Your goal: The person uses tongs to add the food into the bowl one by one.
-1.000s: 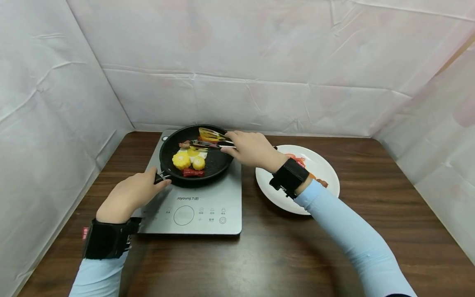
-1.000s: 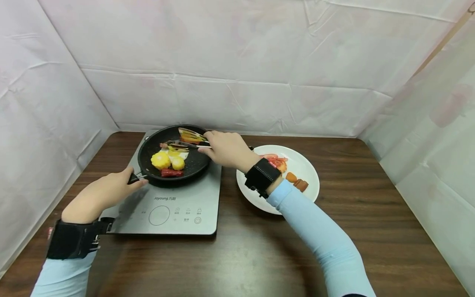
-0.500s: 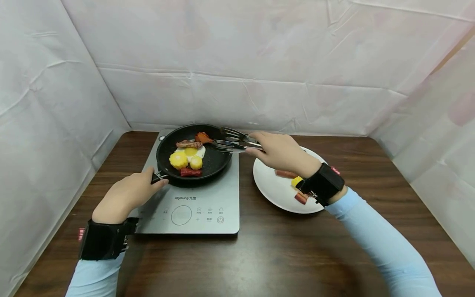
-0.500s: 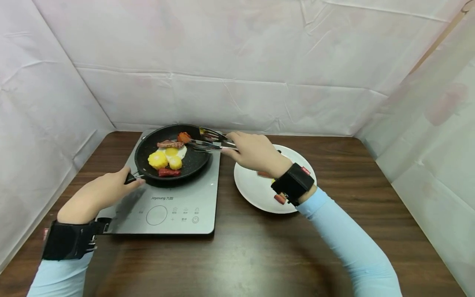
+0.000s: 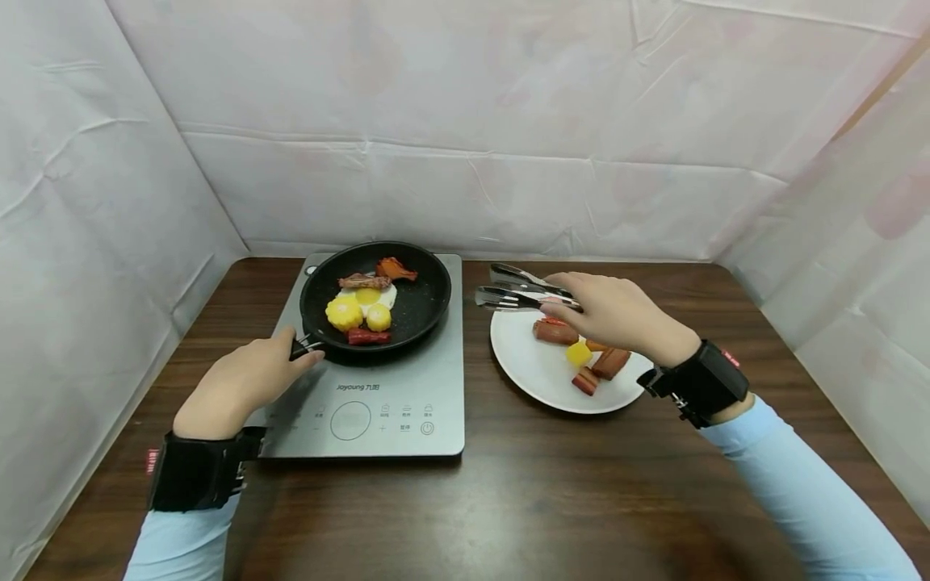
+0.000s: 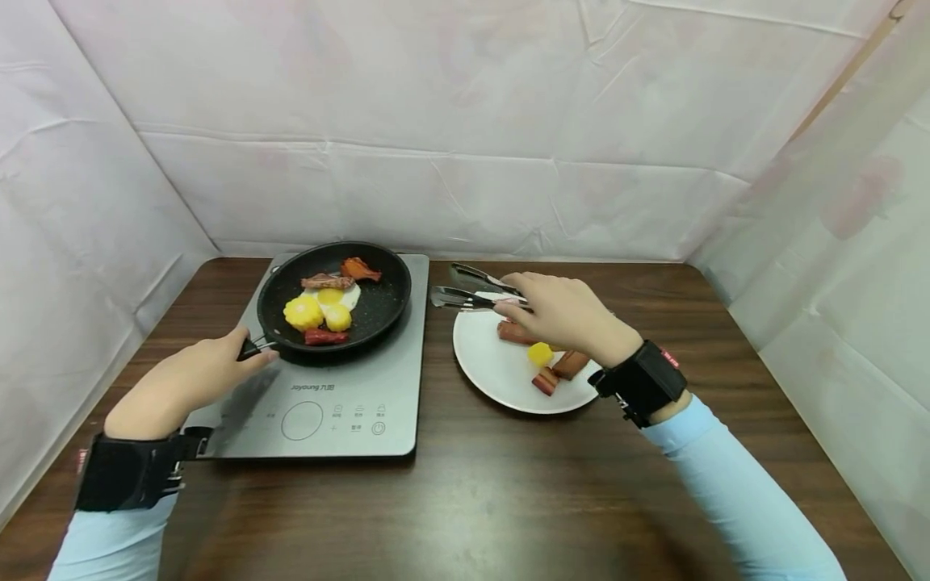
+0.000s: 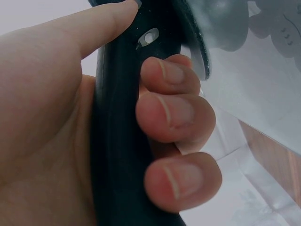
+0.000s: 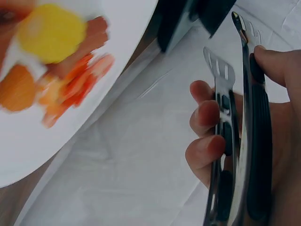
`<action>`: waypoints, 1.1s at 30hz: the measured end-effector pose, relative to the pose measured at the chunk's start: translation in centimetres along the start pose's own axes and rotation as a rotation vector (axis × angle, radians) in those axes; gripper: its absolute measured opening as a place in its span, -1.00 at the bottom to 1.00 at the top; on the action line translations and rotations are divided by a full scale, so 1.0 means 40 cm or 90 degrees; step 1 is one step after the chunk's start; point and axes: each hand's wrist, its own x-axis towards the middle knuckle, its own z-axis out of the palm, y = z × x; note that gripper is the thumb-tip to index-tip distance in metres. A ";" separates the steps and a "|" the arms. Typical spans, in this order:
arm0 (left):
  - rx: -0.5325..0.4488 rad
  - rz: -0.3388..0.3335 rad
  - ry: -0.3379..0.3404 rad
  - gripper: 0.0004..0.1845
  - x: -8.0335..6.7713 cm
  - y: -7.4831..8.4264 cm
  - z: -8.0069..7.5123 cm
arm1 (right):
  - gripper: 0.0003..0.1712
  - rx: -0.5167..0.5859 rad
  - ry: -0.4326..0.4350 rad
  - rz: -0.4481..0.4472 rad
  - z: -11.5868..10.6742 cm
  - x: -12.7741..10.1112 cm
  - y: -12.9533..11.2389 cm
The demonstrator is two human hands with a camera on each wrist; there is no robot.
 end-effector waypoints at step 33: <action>0.012 -0.003 0.005 -0.15 0.000 -0.005 0.004 | -0.50 -0.044 -0.031 0.053 0.057 -0.114 0.167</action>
